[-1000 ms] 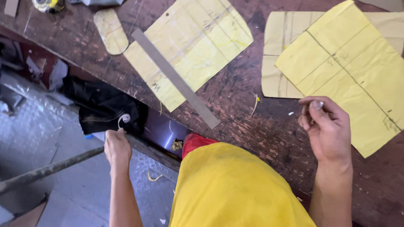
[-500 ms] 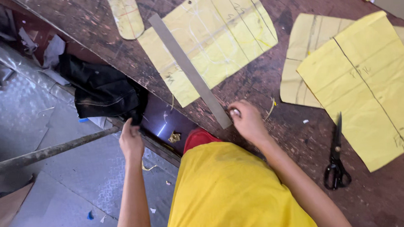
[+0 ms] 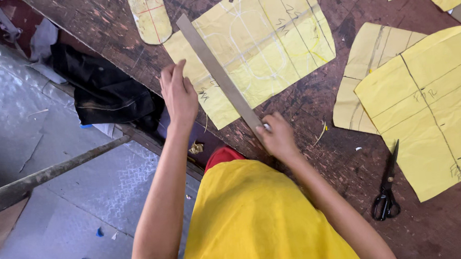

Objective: The person uses a ruler and chalk to draw straight lines on yellow paper patterns laid on a wooden workbench. They reposition the ruler multiple times and mark lines along its edge, then use a small triangular template to draw curved sections on the same paper.

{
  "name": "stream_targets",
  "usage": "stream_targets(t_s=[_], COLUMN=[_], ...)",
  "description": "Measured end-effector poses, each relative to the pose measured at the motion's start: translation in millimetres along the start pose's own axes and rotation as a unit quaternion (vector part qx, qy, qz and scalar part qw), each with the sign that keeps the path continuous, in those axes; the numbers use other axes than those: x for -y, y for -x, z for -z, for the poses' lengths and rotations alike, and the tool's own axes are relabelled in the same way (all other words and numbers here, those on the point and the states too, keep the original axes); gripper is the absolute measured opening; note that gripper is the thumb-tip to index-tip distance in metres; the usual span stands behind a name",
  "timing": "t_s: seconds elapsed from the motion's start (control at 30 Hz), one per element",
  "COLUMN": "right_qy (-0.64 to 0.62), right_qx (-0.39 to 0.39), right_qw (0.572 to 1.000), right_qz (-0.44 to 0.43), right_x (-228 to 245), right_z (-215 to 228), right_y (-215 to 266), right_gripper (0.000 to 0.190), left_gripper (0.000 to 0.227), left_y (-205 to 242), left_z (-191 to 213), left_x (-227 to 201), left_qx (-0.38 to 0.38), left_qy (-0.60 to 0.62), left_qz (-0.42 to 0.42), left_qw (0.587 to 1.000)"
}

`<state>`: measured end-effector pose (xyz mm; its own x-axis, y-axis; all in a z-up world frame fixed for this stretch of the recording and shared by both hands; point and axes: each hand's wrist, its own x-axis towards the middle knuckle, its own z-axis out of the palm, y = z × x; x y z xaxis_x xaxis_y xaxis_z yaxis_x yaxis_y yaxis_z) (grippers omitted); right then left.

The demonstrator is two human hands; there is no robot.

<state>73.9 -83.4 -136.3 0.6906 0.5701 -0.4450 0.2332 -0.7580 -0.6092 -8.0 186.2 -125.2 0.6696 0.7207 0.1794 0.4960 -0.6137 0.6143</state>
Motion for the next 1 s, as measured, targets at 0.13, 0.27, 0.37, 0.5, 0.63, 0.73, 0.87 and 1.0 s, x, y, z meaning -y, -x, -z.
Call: stream_targets(t_s=[0.13,0.27,0.37,0.5,0.63,0.73,0.87,1.0], right_qy=[-0.147,-0.176,-0.138,-0.057,0.084,0.077,-0.136,-0.155], right_qx=[-0.075,-0.191,-0.206,-0.262,-0.357,-0.393,-0.405,-0.357], right_qw=[0.986,0.963,0.961,0.96,0.928,0.911,0.901,0.909], right_qz=[-0.04,-0.066,-0.125,-0.077,-0.065,-0.096,-0.072,-0.151], right_x=[-60,-123,-156,-183,-180,-160,-117,-58], right_z=[44,112,158,179,177,165,132,94], right_y=[-12,-35,-60,-80,-88,-85,-81,-49], right_gripper=[0.02,0.018,0.017,0.017,0.018,0.019,0.027,0.022], left_gripper=[0.044,0.054,0.082,0.113,0.118,0.12,0.067,0.013], left_y=[-38,-75,-122,-145,-164,-172,-173,-158], left_z=[-3,-9,-12,-9,-21,-29,-2,39], left_x=[26,53,56,50,56,74,99,66], left_qx=[0.002,-0.008,-0.024,0.062,0.063,0.05,-0.009,0.031], left_qy=[-0.039,-0.11,-0.164,-0.202,-0.19,-0.155,0.213,0.315], left_qz=[0.037,0.066,0.107,0.234,0.256,0.291,0.131,0.29], left_qw=[0.999,0.992,0.98,0.949,0.946,0.943,0.968,0.903])
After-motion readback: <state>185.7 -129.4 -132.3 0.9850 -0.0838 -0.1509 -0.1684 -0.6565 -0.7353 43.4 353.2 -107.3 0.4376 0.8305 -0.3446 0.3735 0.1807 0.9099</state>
